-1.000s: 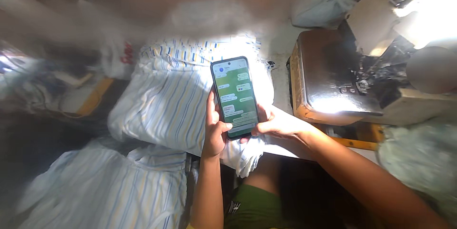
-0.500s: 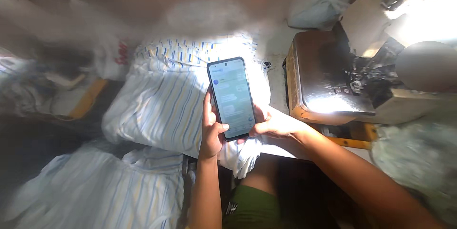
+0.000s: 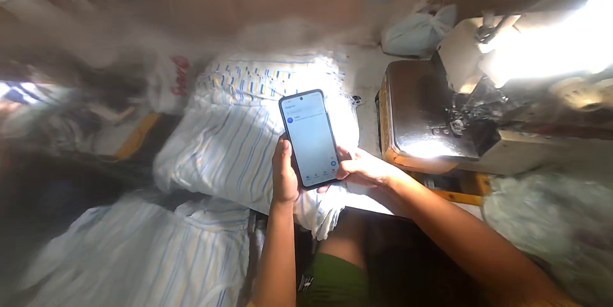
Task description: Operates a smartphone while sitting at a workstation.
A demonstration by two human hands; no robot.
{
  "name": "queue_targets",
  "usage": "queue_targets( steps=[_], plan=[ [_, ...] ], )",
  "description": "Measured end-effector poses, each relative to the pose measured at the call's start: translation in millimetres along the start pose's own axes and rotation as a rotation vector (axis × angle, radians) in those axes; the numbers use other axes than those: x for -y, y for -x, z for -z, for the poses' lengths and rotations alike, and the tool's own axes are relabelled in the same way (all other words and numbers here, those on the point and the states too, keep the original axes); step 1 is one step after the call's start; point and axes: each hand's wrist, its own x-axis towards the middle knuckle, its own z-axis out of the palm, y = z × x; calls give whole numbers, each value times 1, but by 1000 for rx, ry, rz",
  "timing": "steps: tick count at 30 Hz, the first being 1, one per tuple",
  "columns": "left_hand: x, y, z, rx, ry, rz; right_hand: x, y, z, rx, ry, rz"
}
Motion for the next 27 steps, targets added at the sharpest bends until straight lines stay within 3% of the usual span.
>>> queue_targets(
  steps=[7, 9, 13, 17, 23, 27],
  plan=[
    [-34, -10, -17, -13, -268, 48, -4, 3, 6, -35, -77, 32],
    [-45, -18, -28, -30, -284, 33, -2, 1, 3, -162, -65, 86],
    [-57, -42, -42, -113, -355, -114, 2, -12, -3, -630, 75, 205],
    [-62, -90, -75, -155, -398, -150, -7, -13, -1, -715, 172, 356],
    [-9, -210, -156, 36, -396, -96, -27, -7, -2, -677, 208, 567],
    [67, -272, -196, 126, -377, -33, -69, -21, 32, -976, 250, 125]
  ],
)
